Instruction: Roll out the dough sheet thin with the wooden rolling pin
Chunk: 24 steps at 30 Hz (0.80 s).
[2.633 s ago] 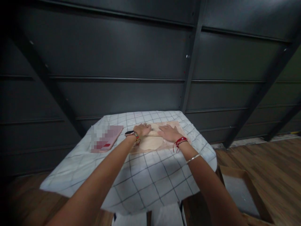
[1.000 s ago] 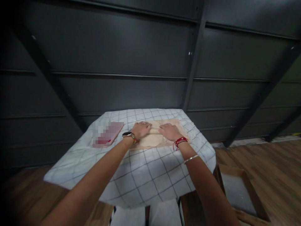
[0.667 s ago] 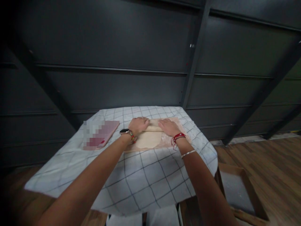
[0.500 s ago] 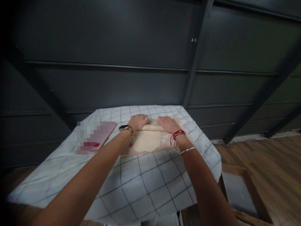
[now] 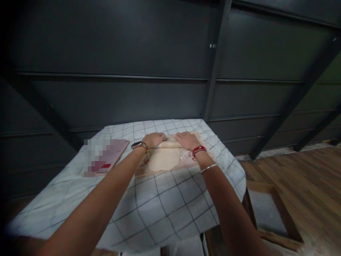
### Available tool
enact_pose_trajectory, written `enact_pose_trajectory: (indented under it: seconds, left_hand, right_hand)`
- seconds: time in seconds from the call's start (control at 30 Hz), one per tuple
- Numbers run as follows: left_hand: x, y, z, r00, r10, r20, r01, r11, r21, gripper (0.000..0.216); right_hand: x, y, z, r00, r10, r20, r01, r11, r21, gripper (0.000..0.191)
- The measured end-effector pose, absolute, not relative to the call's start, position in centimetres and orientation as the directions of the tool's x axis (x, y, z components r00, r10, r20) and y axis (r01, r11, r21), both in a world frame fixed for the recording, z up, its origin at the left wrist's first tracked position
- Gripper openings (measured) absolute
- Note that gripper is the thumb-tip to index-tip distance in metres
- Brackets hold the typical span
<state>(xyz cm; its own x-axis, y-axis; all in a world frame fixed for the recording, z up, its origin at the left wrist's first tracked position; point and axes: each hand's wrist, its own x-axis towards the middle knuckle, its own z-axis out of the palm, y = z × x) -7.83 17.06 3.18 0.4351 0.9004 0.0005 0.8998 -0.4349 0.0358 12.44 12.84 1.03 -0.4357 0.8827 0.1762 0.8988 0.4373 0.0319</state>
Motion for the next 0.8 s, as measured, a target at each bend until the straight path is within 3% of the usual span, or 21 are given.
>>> enact_pose_trajectory:
  seconds: [0.23, 0.5, 0.8]
  left_hand:
    - [-8.6, 12.5, 2.8, 0.453, 0.887, 0.089, 0.891, -0.453, -0.023, 0.041]
    - [-9.0, 9.5, 3.1, 0.485, 0.861, 0.154, 0.872, -0.488, -0.021, 0.043]
    - [-8.4, 13.4, 2.4, 0.421, 0.899, 0.123, 0.905, -0.426, 0.009, 0.048]
  right_hand:
    - [11.6, 8.9, 0.8, -0.293, 0.940, 0.172, 0.948, 0.310, -0.078, 0.053]
    - [11.2, 5.7, 1.1, -0.249, 0.956, 0.152, 0.945, 0.275, -0.180, 0.056]
    - [11.3, 9.6, 1.2, -0.191, 0.967, 0.170, 0.967, 0.215, -0.140, 0.059]
